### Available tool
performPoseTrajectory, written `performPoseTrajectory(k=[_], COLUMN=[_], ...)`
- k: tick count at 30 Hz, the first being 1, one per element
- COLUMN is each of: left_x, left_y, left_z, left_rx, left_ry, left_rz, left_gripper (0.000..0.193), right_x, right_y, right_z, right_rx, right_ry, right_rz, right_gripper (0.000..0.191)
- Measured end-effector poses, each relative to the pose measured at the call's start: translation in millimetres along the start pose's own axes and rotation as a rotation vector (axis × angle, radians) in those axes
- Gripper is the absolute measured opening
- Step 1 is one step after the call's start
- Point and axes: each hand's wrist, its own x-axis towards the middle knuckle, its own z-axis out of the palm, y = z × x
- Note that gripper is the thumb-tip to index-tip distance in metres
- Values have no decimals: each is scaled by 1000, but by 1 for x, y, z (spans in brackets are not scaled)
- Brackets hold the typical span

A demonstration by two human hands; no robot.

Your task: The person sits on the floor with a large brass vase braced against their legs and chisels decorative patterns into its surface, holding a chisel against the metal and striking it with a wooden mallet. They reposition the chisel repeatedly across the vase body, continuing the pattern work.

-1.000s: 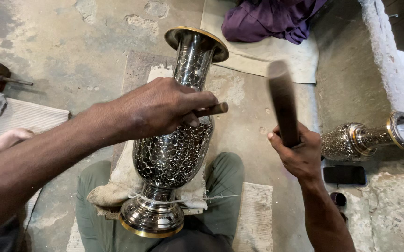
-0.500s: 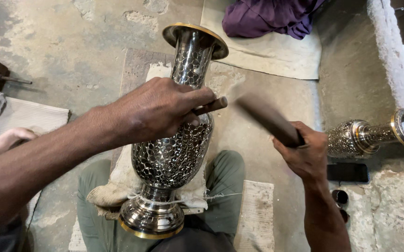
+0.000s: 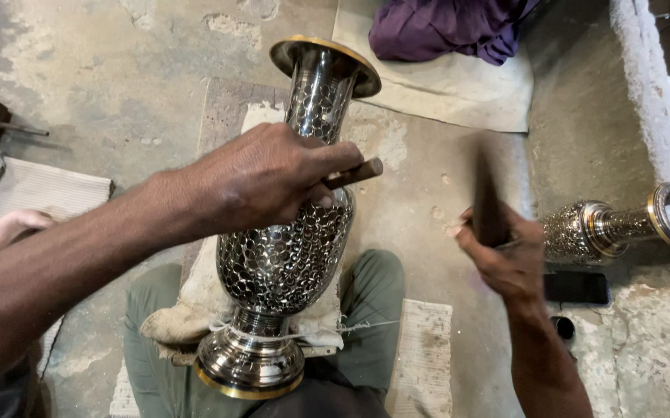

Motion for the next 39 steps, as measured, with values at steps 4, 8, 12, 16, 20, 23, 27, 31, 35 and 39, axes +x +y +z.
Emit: performPoseTrajectory(k=[4,8,12,16,20,23,27,31,35,39], left_x=[0,0,0,3,4,3,3,3,3,1], left_y=[-3,-4,-5,-4,-5,-6,-9,-11,-14,-14], left_z=[2,3,2,3,4,4,4,5,6,4], left_rx=[1,-1,41,45,45,35,30,19,17,-10], left_ry=[-2,33,23,-43,5,-4,-16,34,35,34], left_rz=[29,74,85,-10,82,69,74,149,164,150], left_gripper=[28,28,32,36,48,43,46,55,51,42], right_x=[-1,-3,-5,-8,-9,-9,-8,-7,-4,-3], right_y=[0,-3,-5,-2,5,8,10,11,11,4], right_z=[2,5,7,8,8,6,6,6,4,1], right_rx=[23,455,105,78,241,-47,117,-1,28,-141], right_ry=[-53,-36,15,43,-2,18,-1,-18,-25,-7], right_rz=[92,245,22,-5,-17,-89,-72,-25,-7,-157], right_gripper=[9,10,13,16,10,16,9,8,8,19])
